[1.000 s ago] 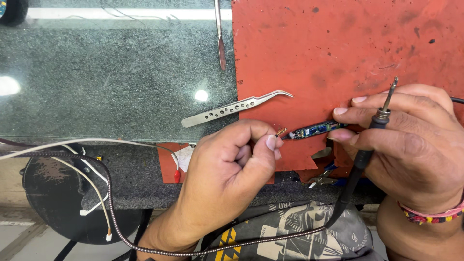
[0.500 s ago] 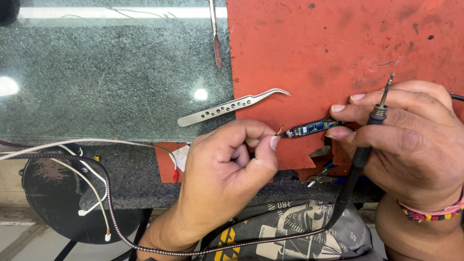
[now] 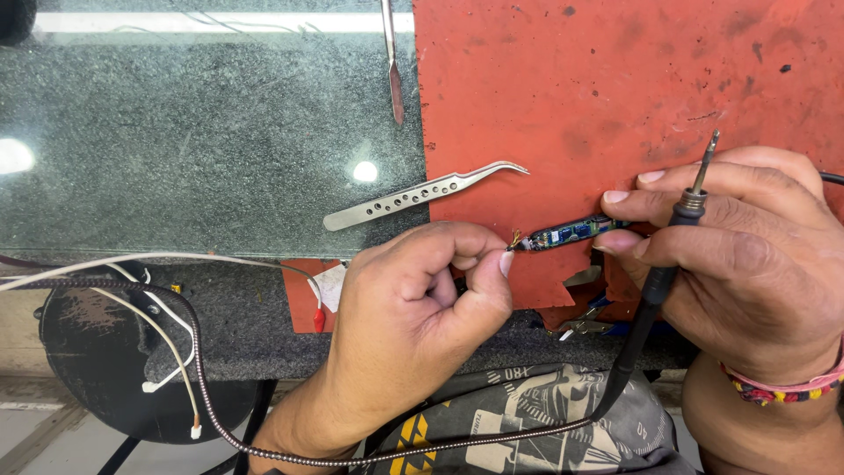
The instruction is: The person solders a small circuit board on a repair bench. They hold the board with tweezers and fingers while applying a soldering iron to its components, reposition the board, and dip the iron tip in a soldering flux tin.
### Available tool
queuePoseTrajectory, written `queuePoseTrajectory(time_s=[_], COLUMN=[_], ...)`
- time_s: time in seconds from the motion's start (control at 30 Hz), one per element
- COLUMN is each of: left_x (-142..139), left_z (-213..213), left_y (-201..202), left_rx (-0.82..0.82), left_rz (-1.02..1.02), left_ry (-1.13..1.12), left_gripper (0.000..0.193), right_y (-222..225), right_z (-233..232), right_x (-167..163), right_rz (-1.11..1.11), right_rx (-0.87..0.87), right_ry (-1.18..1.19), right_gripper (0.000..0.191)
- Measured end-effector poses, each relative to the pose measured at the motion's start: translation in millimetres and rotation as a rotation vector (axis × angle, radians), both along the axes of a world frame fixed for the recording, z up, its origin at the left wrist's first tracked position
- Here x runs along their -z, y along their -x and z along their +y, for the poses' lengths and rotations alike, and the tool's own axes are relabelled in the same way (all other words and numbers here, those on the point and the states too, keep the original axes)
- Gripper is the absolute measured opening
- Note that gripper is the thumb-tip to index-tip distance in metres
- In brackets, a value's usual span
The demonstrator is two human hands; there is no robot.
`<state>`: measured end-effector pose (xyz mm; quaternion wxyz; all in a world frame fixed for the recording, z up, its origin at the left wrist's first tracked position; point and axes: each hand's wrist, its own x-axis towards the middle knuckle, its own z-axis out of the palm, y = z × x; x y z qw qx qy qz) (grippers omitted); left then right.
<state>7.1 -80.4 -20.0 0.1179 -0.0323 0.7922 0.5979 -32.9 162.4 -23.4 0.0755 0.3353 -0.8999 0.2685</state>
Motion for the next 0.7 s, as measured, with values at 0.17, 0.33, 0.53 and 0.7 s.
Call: queuePoseTrajectory(time_s=[0.17, 0.33, 0.53, 0.7], left_x=[-0.6, -1.7, -0.9, -0.7], left_z=[0.5, 0.2, -1.7, -1.9], left_y=[0.5, 0.7, 1.7, 1.0], left_rx=[-0.001, 0.006, 0.019, 0.017], left_rz=[-0.026, -0.011, -0.038, -0.029], left_ry=[0.008, 0.000, 0.004, 0.004], left_gripper=[0.010, 0.010, 0.010, 0.011], right_y=[0.3, 0.0, 0.7, 1.1], right_z=[0.2, 0.8, 1.8, 2.3], right_x=[0.1, 1.1, 3.3, 3.8], right_rz=[0.007, 0.015, 0.006, 0.002], right_rx=[-0.007, -0.008, -0.014, -0.019], right_ry=[-0.011, -0.007, -0.003, 0.000], right_gripper=[0.029, 0.030, 0.032, 0.032])
